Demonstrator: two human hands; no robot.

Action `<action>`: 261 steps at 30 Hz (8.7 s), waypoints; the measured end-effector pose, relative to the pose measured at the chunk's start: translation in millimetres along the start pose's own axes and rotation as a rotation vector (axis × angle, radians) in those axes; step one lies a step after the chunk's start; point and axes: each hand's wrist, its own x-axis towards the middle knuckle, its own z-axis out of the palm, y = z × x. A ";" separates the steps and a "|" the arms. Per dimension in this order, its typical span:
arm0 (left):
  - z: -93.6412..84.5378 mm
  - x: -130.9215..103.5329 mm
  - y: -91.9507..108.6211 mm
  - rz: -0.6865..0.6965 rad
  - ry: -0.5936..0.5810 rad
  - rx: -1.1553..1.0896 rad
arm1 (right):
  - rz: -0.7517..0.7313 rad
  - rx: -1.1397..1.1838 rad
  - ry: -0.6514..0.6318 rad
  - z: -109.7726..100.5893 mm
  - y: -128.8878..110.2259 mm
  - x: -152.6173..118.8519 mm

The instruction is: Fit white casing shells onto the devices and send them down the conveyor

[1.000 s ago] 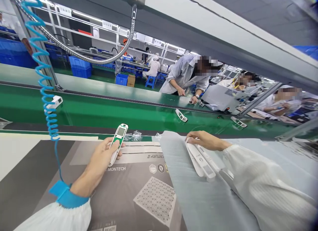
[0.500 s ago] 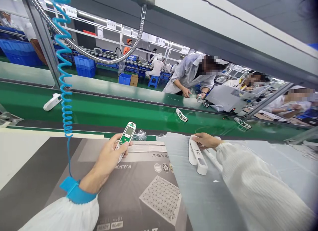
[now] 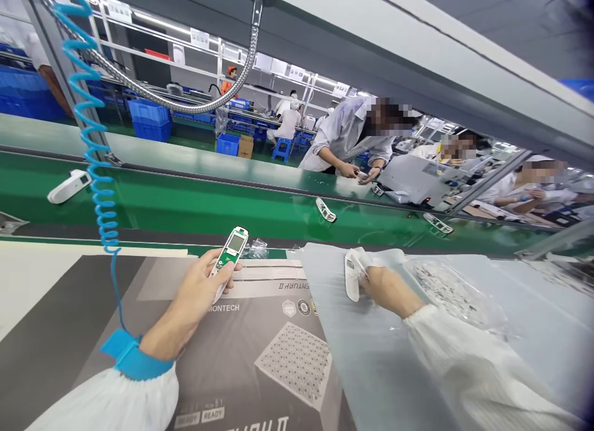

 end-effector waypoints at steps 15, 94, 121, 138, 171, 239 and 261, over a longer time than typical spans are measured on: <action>-6.2 6.4 -0.7 0.026 0.057 -0.077 | -0.523 0.516 -0.260 -47.1 -181.5 -25.8; 11.7 1.1 -29.6 0.511 -0.086 0.779 | -0.253 1.345 0.162 4.2 -174.0 -24.1; 7.4 3.4 -25.3 0.540 -0.133 0.795 | -0.214 1.375 0.196 4.7 -181.0 -27.8; 52.7 -23.1 -20.9 0.226 -0.215 1.273 | 0.068 2.609 -0.628 -8.3 -192.5 -36.1; -80.2 172.8 77.0 -0.051 0.555 1.144 | 0.188 2.080 -0.434 3.2 -207.2 -34.7; 11.4 -6.9 -3.8 -0.050 0.121 0.136 | 0.157 0.516 0.029 -50.2 5.0 50.9; 20.1 -11.6 -23.8 0.293 -0.010 0.522 | -0.365 1.856 -0.405 9.3 -197.5 -21.8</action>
